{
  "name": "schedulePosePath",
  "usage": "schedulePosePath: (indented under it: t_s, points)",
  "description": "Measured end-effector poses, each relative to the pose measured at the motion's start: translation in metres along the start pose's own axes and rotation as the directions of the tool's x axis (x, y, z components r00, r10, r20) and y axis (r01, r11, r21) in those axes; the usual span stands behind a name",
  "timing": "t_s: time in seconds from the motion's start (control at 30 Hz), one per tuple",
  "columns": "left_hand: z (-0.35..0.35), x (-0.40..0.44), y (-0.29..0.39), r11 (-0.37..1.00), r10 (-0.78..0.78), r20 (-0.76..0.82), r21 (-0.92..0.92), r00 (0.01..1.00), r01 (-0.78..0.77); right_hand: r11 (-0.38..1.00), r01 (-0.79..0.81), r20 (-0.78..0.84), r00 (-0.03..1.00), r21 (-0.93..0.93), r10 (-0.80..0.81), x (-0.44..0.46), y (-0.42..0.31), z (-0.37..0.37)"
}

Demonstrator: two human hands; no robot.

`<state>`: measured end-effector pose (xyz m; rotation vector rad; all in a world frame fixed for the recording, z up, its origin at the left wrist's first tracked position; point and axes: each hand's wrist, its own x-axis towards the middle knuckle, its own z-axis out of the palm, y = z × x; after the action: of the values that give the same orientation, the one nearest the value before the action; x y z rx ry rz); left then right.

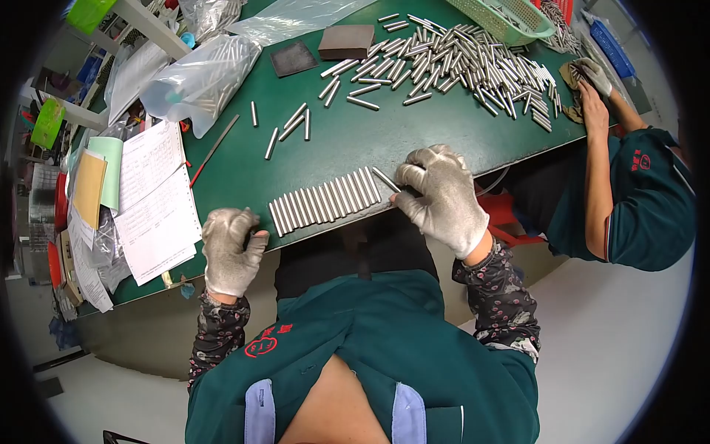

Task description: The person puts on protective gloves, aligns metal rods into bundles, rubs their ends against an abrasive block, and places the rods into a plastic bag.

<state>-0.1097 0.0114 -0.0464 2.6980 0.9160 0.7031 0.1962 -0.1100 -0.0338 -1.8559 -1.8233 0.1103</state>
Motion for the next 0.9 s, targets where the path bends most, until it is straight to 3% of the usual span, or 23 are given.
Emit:
schedulePosePath:
  t_s: [0.17,0.3,0.37,0.43,0.57,0.7,0.8,0.87,0.9]
  points:
    - [-0.002,0.001,0.002,1.000,-0.009,0.041,0.002,0.999,0.009,0.993,0.067,-0.021,0.998,0.098,-0.065,0.006,-0.003,0.001]
    - [-0.009,0.010,0.013,0.956,-0.291,0.216,0.030,0.932,0.292,0.956,0.093,-0.101,0.993,0.280,-0.067,0.017,0.000,0.018]
    - [-0.009,0.021,0.019,0.932,-0.357,0.329,0.067,0.874,0.355,0.905,0.141,-0.154,0.984,0.401,-0.085,0.026,-0.006,0.040]
    - [-0.007,0.034,0.030,0.898,-0.438,0.427,0.161,0.791,0.410,0.971,0.146,-0.022,0.989,0.189,-0.144,0.032,-0.022,0.044]
    - [0.005,0.046,0.038,0.889,-0.452,0.476,0.169,0.754,0.425,0.966,0.187,-0.045,0.982,0.178,-0.182,0.033,-0.047,0.058]
    - [0.030,0.053,0.049,0.947,-0.310,0.434,0.063,0.846,0.315,0.938,0.217,-0.097,0.975,0.270,-0.198,0.038,-0.058,0.072]
    - [0.027,0.055,0.046,0.963,-0.219,0.476,-0.036,0.852,0.267,0.925,0.245,-0.117,0.968,0.290,-0.220,0.038,-0.056,0.076]
    - [0.017,0.054,0.044,0.973,-0.168,0.515,-0.048,0.840,0.224,0.920,0.246,-0.049,0.969,0.306,-0.243,0.041,-0.055,0.072]
    - [0.015,0.050,0.039,0.972,-0.119,0.461,-0.127,0.879,0.198,0.916,0.247,-0.015,0.967,0.316,-0.255,0.042,-0.056,0.070]
